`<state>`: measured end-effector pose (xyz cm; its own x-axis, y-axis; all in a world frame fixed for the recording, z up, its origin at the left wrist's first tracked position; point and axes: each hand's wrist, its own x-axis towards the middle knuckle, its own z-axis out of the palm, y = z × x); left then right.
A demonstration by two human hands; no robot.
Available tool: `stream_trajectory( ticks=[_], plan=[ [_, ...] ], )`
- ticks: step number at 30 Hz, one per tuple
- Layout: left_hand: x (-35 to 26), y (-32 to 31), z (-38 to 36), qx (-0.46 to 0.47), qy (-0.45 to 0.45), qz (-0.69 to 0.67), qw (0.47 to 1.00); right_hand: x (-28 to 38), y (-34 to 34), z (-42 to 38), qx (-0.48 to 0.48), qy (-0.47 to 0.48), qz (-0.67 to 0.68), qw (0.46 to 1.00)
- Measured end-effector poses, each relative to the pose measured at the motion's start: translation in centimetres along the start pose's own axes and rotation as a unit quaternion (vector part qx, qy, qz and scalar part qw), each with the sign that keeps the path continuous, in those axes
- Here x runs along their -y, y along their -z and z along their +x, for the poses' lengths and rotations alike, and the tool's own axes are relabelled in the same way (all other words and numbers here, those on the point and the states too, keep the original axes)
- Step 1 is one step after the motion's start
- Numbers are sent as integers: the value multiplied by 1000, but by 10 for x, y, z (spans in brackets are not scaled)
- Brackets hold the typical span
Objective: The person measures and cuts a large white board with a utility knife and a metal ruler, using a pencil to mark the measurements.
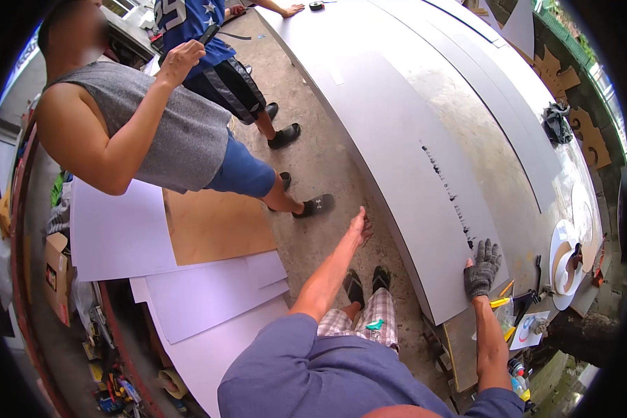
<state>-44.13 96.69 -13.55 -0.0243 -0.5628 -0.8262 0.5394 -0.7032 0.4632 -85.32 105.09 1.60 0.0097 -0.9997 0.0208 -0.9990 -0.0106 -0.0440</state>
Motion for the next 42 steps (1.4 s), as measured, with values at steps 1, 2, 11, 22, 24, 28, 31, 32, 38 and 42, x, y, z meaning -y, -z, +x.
stream_trajectory(
  ticks=[1,2,11,22,24,28,31,32,38,42],
  plan=[
    [-2,-10,11,-15,8,-8,1000,-3,1,-2,5,-4,-5,1000],
    [-7,-19,24,6,9,-20,1000,-5,0,2,9,-7,5,1000],
    [-5,-53,39,77,-13,-39,996,-5,9,1,25,-8,46,999],
    [11,3,40,25,-84,-254,963,-2,10,0,19,-6,27,999],
    [9,2,37,24,-99,-257,961,-4,10,-1,27,-7,33,999],
    [5,-12,27,-8,-61,-241,969,-8,7,-4,20,-6,31,999],
    [-1,-17,33,-20,-48,-214,975,-7,4,-1,20,-13,33,999],
    [2,-15,36,-28,-34,-197,979,-7,4,-4,17,-10,35,999],
    [-1,-17,38,-42,-2,-137,990,-6,10,-1,14,-11,54,998],
    [2,-15,42,-26,-17,-157,987,-6,10,-1,17,-12,51,998]
  ],
)
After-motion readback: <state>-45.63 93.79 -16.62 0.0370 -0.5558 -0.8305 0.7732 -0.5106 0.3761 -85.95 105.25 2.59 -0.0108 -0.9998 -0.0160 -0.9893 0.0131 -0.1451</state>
